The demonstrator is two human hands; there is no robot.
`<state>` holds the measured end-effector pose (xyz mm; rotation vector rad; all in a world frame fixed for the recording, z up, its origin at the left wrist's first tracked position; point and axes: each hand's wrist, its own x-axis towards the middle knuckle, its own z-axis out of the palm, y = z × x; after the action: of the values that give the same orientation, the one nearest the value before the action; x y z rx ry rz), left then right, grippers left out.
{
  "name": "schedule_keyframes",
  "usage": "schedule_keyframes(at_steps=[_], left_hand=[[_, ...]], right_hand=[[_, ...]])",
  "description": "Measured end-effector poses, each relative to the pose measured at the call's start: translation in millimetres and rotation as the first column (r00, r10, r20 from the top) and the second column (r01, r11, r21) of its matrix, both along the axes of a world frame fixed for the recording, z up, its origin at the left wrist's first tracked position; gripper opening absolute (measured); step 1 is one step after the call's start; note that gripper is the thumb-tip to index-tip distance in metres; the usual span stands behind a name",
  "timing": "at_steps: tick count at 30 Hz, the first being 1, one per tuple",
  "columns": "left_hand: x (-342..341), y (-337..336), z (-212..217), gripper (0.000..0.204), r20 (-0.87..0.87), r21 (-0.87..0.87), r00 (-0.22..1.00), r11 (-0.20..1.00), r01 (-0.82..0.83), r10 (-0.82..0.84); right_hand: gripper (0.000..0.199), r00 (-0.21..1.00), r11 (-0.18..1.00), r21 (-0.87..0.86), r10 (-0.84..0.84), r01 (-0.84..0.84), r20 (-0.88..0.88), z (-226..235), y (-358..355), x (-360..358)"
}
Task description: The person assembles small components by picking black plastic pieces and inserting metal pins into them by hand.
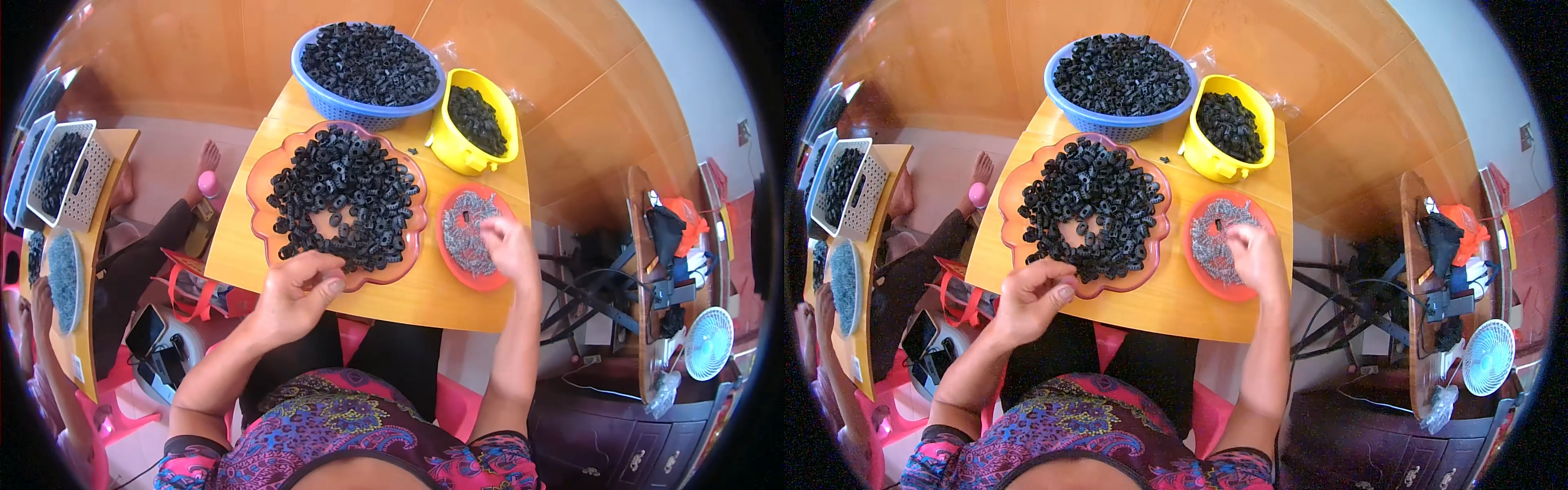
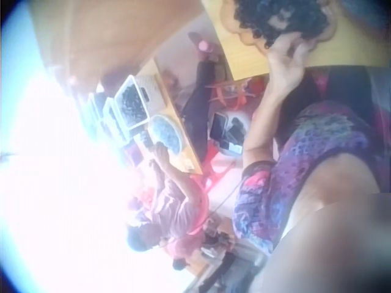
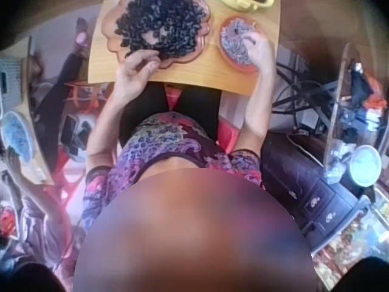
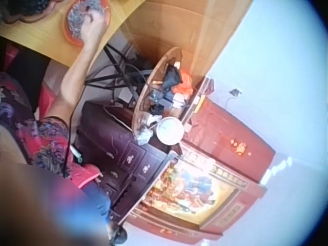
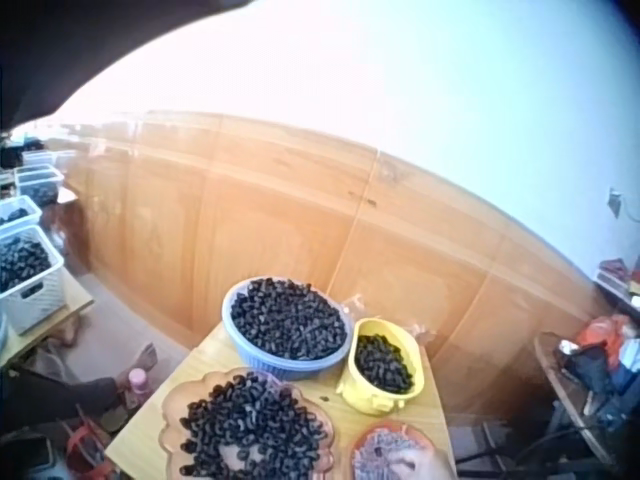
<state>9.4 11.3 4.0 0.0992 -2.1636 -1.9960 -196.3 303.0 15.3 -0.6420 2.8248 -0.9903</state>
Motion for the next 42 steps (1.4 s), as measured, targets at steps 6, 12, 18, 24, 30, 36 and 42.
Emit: schedule_keyframes(at_steps=[6,12,18,24,30,36,42], left_hand=[[-14,-29,8,0.017,-0.114,-0.387,0.986,0.909,-0.154,0.118],[-31,-44,12,0.017,-0.184,-0.588,0.979,0.789,-0.179,0.085],[-82,-65,-13,0.017,-0.197,-0.81,0.979,0.571,-0.136,-0.047],[-109,-49,-19,0.019,-0.006,-0.979,0.997,0.206,0.01,-0.076],[-94,-46,-12,0.016,-0.087,-0.853,0.994,0.52,-0.037,-0.072],[-64,-31,12,0.012,0.078,-0.402,0.995,0.915,-0.025,0.062],[-41,-21,17,0.016,0.034,-0.273,0.994,0.958,-0.086,0.099]], right_hand=[[0.017,0.995,0.972,0.225,0.083,-0.069,-0.051,-23,18,34],[0.012,0.989,0.992,0.086,-0.086,0.097,-0.123,-26,22,44],[0.011,0.982,0.994,-0.041,-0.111,0.105,-0.153,-27,28,43],[0.011,0.975,0.98,-0.137,-0.163,0.143,-0.15,-33,24,50],[0.01,0.994,0.942,-0.319,-0.112,0.102,-0.012,-46,36,40],[0.007,0.987,0.923,-0.349,-0.14,0.159,0.079,-42,23,46],[0.015,0.963,0.987,-0.155,-0.014,-0.029,-0.27,-40,21,46]])
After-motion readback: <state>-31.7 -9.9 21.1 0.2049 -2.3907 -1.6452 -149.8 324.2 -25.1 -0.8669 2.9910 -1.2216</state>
